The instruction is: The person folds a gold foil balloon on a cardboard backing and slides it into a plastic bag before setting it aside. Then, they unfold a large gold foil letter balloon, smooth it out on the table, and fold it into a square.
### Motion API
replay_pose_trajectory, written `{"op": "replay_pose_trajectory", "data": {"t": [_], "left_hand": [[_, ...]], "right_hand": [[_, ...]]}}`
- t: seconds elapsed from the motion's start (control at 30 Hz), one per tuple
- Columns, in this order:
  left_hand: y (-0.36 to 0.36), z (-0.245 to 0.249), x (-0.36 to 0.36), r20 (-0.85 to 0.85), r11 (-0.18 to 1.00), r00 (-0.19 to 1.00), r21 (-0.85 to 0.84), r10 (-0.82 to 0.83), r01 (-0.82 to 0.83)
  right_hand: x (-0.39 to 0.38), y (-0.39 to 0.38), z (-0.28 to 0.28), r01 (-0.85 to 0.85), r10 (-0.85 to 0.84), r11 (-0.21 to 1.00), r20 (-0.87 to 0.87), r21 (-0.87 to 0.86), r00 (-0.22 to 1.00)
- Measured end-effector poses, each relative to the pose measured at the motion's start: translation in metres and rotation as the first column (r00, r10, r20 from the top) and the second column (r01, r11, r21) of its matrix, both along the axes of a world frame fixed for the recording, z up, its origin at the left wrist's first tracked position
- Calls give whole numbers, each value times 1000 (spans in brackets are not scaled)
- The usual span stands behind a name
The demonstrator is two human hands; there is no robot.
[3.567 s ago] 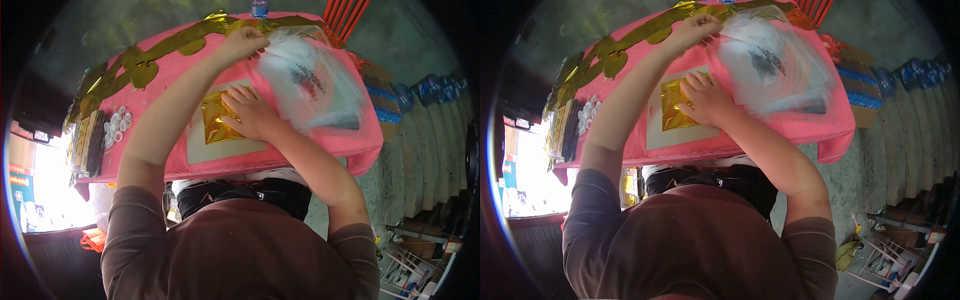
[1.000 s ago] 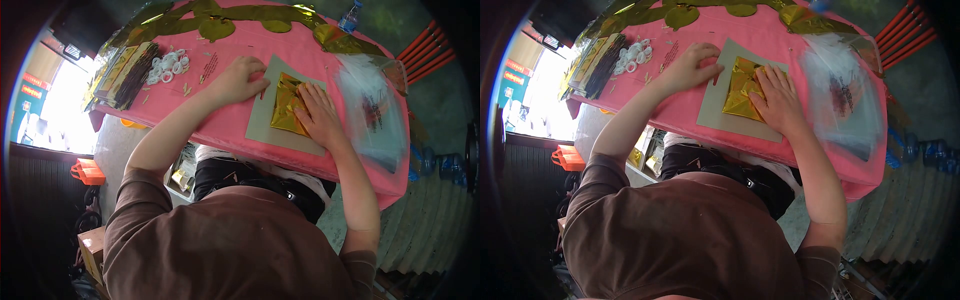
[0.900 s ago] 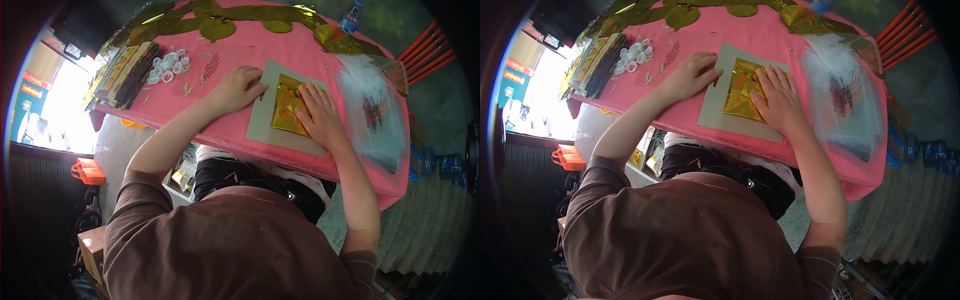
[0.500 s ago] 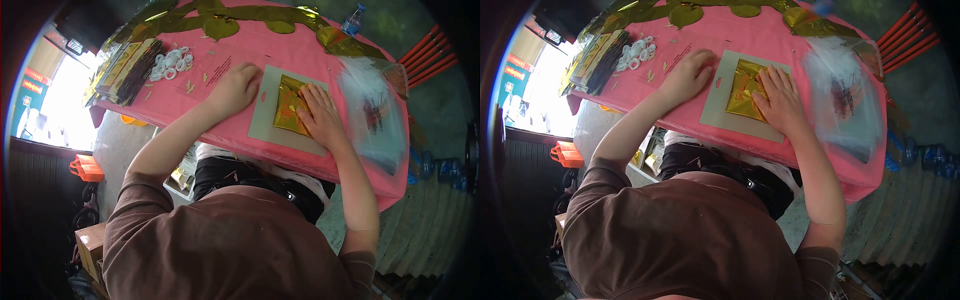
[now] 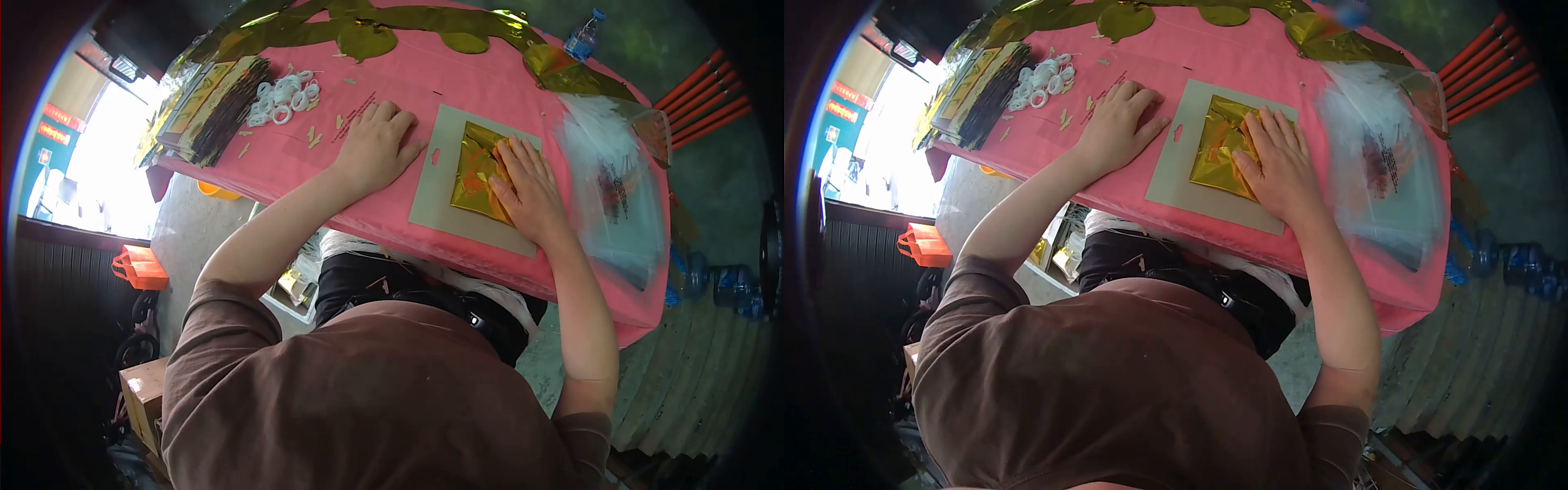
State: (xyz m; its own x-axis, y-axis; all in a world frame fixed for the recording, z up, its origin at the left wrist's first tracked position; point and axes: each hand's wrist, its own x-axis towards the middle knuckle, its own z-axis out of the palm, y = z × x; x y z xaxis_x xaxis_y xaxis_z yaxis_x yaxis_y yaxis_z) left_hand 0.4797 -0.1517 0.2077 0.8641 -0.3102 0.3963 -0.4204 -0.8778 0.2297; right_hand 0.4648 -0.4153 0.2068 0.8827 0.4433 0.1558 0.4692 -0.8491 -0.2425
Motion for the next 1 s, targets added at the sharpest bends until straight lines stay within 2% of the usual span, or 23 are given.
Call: {"op": "replay_pose_trajectory", "data": {"t": [0.03,0.1,0.4,0.63,0.87,1.0], "left_hand": [[1,-2,2,0,1000,1000,0,1,-1],[4,-9,8,-11,993,999,-111,-39,38],[-4,5,7,-106,998,994,-52,31,-37],[-7,3,8,-2,1000,1000,-17,18,-18],[-11,-4,7,58,993,996,-97,71,-65],[-9,-1,4,2,989,998,-130,67,-66]], "right_hand": [[0,0,0,2,-2,1000,0,4,1000],[0,0,-1,1,-1,1000,1,2,1000],[0,0,0,3,-3,1000,-4,-1,1000],[0,0,-1,-9,9,1000,13,20,1000],[2,0,-5,-3,2,999,26,45,1000],[2,0,-5,1,-2,1000,34,27,999]]}}
